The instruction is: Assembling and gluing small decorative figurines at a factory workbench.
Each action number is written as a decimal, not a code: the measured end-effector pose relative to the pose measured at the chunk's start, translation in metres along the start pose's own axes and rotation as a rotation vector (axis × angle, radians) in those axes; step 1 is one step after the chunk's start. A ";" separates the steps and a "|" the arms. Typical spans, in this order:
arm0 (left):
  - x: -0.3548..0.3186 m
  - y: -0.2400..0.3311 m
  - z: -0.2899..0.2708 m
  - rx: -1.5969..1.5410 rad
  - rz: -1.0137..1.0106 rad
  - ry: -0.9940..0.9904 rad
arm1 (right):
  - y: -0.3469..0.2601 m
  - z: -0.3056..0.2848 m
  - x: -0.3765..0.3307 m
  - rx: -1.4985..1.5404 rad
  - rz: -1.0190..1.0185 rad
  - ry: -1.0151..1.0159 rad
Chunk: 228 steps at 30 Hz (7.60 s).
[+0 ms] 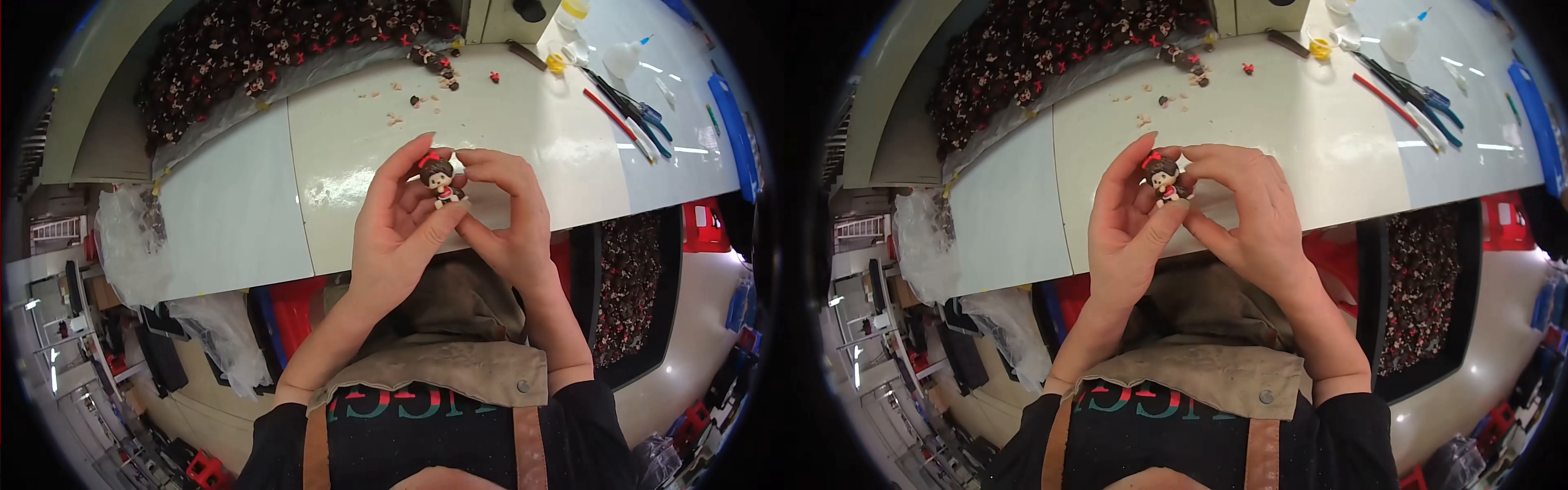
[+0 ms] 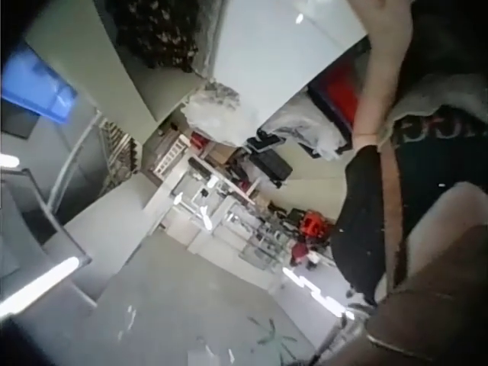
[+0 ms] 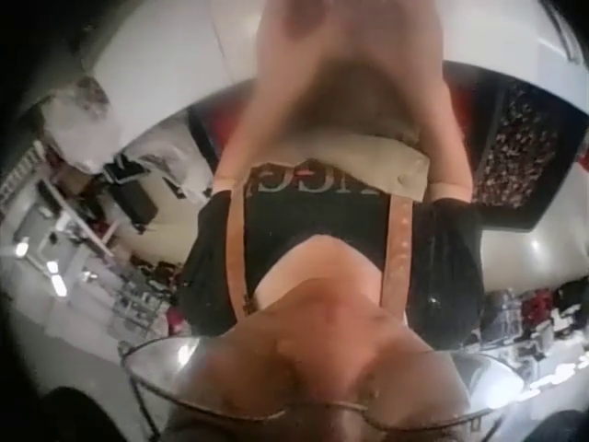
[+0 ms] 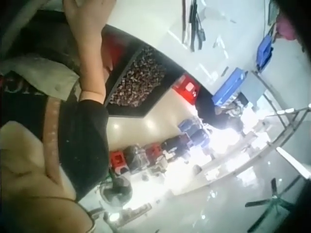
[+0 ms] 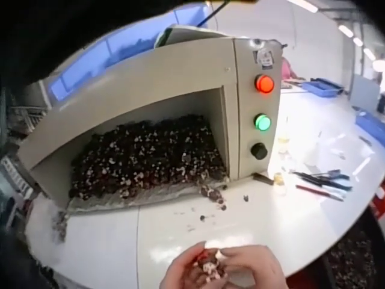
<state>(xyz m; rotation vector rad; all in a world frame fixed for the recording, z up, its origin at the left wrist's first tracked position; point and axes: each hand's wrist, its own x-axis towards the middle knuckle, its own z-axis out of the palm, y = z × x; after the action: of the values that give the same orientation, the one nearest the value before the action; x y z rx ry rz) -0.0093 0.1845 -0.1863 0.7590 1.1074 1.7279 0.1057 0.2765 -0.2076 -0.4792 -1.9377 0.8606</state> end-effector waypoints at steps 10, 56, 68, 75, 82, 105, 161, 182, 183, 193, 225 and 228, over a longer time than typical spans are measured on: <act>0.009 -0.010 -0.008 0.170 0.057 -0.047 | 0.013 0.000 -0.001 -0.047 0.007 -0.023; 0.002 0.010 0.001 -0.397 -0.161 0.061 | -0.104 -0.076 0.007 1.837 -0.109 -0.414; 0.001 0.005 -0.050 -0.711 -0.182 0.037 | -0.098 -0.020 0.009 1.919 -0.195 -0.480; -0.003 0.007 -0.058 -0.630 -0.173 0.003 | -0.098 -0.016 0.008 1.855 -0.225 -0.524; -0.006 0.006 -0.057 -0.588 -0.150 -0.037 | -0.060 0.002 -0.004 0.440 0.171 -0.083; 0.004 0.004 -0.036 -0.294 -0.190 -0.079 | -0.011 0.025 0.000 0.170 0.126 -0.011; -0.098 0.202 0.049 0.161 -0.060 -0.323 | 0.038 -0.156 0.023 -0.872 0.155 -0.091; -0.079 0.159 0.040 0.003 -0.072 -0.633 | 0.037 -0.186 0.038 -1.017 0.052 -0.131; -0.078 0.140 0.028 -0.002 0.027 -0.625 | 0.031 -0.186 0.037 -0.979 -0.077 0.026; -0.017 0.024 0.016 0.320 -0.105 -0.109 | 0.001 -0.154 0.024 0.263 0.133 0.303; 0.009 -0.006 0.037 0.222 -0.284 -0.177 | -0.010 -0.100 -0.004 0.463 0.216 -0.040; 0.006 -0.006 0.032 0.224 -0.234 -0.181 | -0.016 -0.087 -0.002 0.458 0.196 -0.057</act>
<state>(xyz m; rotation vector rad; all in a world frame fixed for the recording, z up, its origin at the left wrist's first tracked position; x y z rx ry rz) 0.0178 0.2023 -0.1790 0.8678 1.2244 1.3282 0.1829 0.2966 -0.1697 -0.3734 -1.6883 1.4136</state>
